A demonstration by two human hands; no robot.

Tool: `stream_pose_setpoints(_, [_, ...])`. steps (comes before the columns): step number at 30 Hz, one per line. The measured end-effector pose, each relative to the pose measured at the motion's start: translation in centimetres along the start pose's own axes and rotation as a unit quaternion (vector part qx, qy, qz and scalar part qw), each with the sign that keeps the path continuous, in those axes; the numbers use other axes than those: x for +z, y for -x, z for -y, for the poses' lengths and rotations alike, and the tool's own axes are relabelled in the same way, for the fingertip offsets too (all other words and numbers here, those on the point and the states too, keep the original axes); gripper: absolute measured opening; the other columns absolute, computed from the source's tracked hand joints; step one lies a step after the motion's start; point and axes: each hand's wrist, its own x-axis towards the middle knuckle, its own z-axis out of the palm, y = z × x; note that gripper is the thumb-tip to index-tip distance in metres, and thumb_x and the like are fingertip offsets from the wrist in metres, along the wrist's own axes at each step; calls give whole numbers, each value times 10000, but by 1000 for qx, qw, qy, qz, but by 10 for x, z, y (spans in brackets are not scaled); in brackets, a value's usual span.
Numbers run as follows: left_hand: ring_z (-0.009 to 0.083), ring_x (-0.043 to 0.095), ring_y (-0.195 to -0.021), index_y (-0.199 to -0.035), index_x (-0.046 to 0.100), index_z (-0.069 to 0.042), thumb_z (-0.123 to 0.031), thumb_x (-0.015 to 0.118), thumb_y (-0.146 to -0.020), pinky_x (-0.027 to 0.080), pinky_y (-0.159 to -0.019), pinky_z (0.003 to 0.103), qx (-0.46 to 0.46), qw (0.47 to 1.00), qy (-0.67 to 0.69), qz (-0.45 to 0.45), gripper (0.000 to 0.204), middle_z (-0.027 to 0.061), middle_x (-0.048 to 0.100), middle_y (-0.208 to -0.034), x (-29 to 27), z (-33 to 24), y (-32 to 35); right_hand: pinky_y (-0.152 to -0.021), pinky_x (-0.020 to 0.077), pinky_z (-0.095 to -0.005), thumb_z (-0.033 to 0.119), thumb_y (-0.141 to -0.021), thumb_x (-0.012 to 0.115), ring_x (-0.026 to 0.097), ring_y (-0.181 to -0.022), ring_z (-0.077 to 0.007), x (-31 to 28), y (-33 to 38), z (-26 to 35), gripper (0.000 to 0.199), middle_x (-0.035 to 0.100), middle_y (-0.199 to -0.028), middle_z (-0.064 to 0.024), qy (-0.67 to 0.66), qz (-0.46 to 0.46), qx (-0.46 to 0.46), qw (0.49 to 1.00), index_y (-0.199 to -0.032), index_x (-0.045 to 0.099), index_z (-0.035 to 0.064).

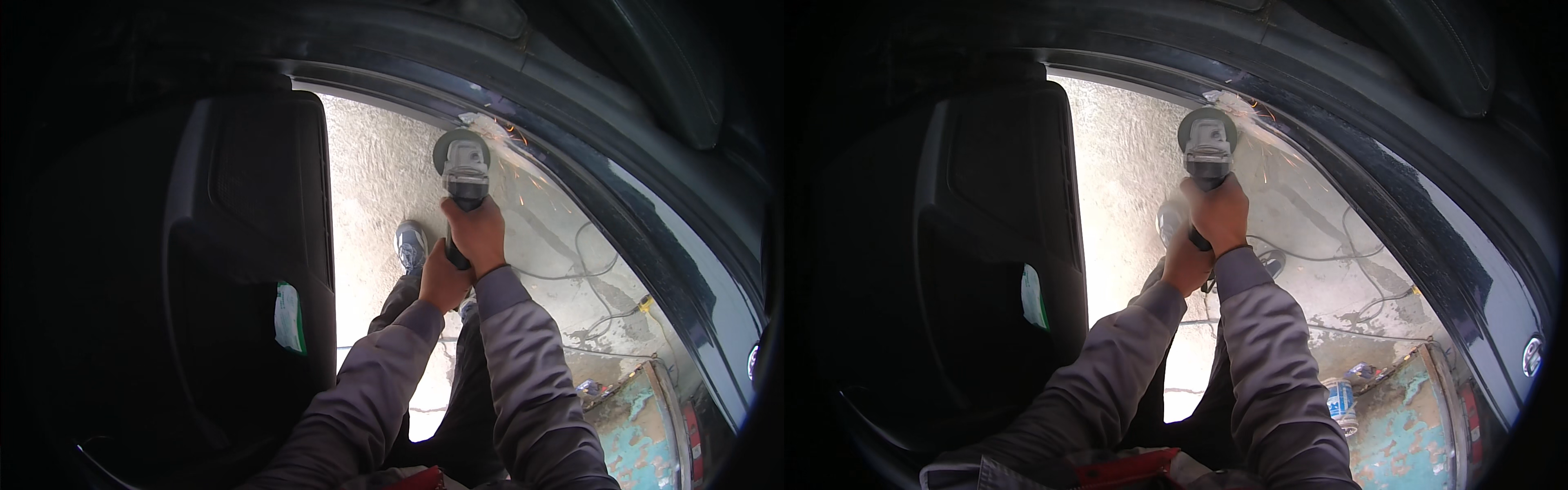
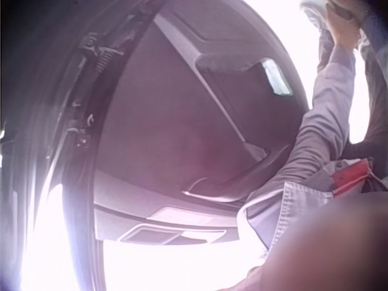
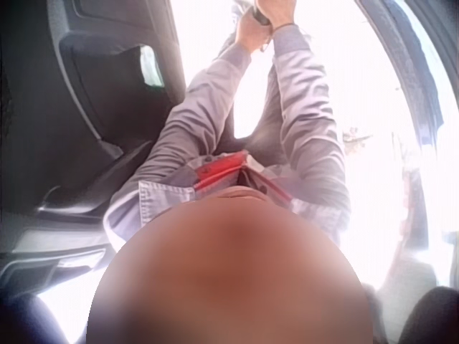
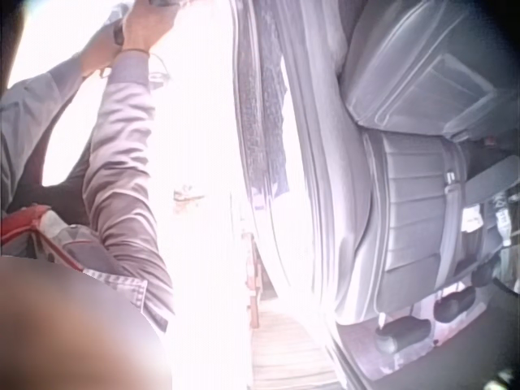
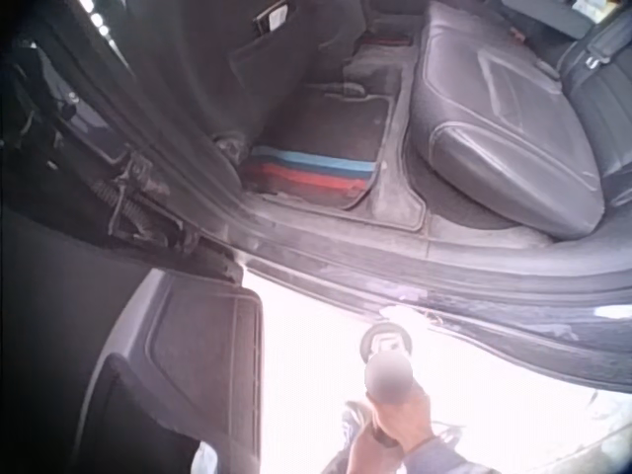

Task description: The person uses an angle grinder to remove paint from the exterior and interior edges of a black car door, then switches to an air blow gun to clear debris from the door frame and interior. The door is opened and closed during the process.

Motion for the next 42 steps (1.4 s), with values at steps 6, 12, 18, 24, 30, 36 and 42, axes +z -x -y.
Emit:
stream_pose_setpoints(6, [423, 734, -990, -1124, 592, 27, -261, 883, -770, 557, -836, 476, 12, 999, -41, -6, 542, 239, 733, -1004, -4, 2, 0, -852, 570, -516, 448, -822, 794, 725, -989, -502, 5, 0, -3, 585, 751, -997, -309, 0, 1, -10, 1000, -1059, 679, -74])
stream_pose_setpoints(12, [423, 734, -995, -1107, 588, 16, -265, 880, -774, 556, -832, 480, 0, 999, -32, -14, 524, 247, 730, -1003, -9, 1, -1, -849, 572, -515, 444, -824, 795, 727, -991, -496, 9, 0, 0, 569, 754, -1000, -304, -14, 12, -8, 1000, -1046, 688, -69])
stream_pose_setpoints(18, [410, 736, -993, -1112, 588, 13, -264, 886, -770, 555, -833, 477, 19, 999, -38, -16, 531, 239, 730, -1007, -7, -1, -2, -860, 571, -512, 444, -823, 799, 733, -998, -480, 3, -1, 4, 566, 761, -1010, -289, -24, 16, -9, 1000, -1073, 697, -54])
stream_pose_setpoints(24, [408, 733, -981, -1121, 585, 29, -260, 884, -768, 554, -828, 471, 12, 1000, -26, -7, 546, 242, 726, -1008, -1, -7, -3, -870, 570, -504, 432, -823, 805, 731, -1006, -476, -2, -2, 6, 562, 758, -1013, -293, -31, 9, -8, 999, -1071, 692, -60])
stream_pose_setpoints(30, [395, 730, -934, -1108, 580, 44, -247, 882, -759, 554, -813, 463, 16, 1000, -21, -11, 546, 235, 721, -970, 1, -4, -5, -855, 571, -512, 419, -825, 799, 728, -984, -487, -2, -3, 8, 554, 752, -1000, -301, -17, 1, -18, 1000, -1045, 684, -76])
stream_pose_setpoints(36, [401, 736, -949, -1122, 582, 40, -241, 872, -768, 556, -823, 471, 0, 1000, -5, 15, 538, 235, 729, -980, 3, -14, -1, -845, 569, -516, 435, -821, 794, 727, -969, -491, -9, -3, 11, 571, 748, -974, -310, 4, -4, -1, 1000, -1019, 682, -88])
stream_pose_setpoints(42, [414, 739, -988, -1156, 590, 32, -220, 871, -771, 559, -843, 469, -11, 999, -42, 1, 539, 241, 739, -1016, 2, -36, 8, -842, 569, -513, 442, -820, 792, 729, -967, -489, -14, -1, 13, 571, 750, -974, -308, -3, 2, -3, 1000, -1021, 687, -83])
